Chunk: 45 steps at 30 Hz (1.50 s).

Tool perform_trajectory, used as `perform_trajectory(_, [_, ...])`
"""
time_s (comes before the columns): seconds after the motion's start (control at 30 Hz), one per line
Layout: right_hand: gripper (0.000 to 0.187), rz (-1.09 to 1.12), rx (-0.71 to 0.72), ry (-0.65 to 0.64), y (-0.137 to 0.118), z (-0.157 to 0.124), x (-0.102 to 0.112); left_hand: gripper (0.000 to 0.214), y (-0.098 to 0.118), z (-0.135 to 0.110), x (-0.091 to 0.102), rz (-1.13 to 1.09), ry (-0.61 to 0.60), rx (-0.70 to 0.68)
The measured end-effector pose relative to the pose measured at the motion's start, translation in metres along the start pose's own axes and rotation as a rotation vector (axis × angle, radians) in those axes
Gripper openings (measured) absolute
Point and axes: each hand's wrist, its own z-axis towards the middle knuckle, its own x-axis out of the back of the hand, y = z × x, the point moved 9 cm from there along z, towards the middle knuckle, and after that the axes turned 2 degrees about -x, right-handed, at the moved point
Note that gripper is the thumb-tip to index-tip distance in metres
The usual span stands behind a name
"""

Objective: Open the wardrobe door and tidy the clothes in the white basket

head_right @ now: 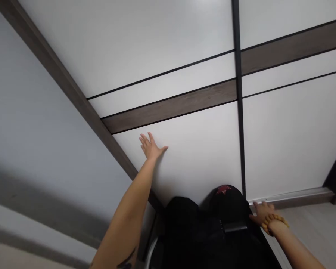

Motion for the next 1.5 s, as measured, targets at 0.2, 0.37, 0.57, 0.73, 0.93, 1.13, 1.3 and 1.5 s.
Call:
perform_trajectory(0.2, [0.087, -0.007, 0.391, 0.38, -0.138, -0.001, 0.149, 0.142, 0.011, -0.004, -0.002, 0.005, 0.0, 0.003])
perform_trajectory(0.37, [0.079, 0.085, 0.705, 0.637, -0.29, -0.004, 0.28, 0.139, 0.014, -0.008, 0.001, 0.038, 0.009, -0.008])
perform_trajectory(0.57, [0.101, -0.066, 0.67, 0.687, -0.415, 0.0, 0.331, 0.132, 0.018, -0.013, 0.007, 0.163, 0.046, -0.045])
perform_trajectory(0.73, [0.119, -0.132, 0.606, 0.689, -0.426, 0.011, 0.324, 0.106, 0.012, -0.017, 0.023, 0.234, 0.07, -0.176])
perform_trajectory(0.93, [0.12, -0.148, 0.581, 0.707, -0.409, 0.021, 0.326, 0.105, -0.026, -0.005, 0.052, 0.243, 0.131, -0.172])
perform_trajectory(1.13, [0.122, -0.156, 0.571, 0.723, -0.4, 0.022, 0.331, 0.115, -0.059, 0.006, 0.054, 0.29, 0.099, -0.123])
perform_trajectory(1.3, [0.117, -0.138, 0.583, 0.744, -0.389, 0.015, 0.338, 0.118, -0.059, 0.006, 0.042, 0.293, 0.034, -0.178])
perform_trajectory(1.5, [0.12, -0.094, 0.481, 0.764, -0.382, 0.009, 0.335, 0.115, -0.051, 0.002, 0.041, 0.254, 0.025, -0.242])
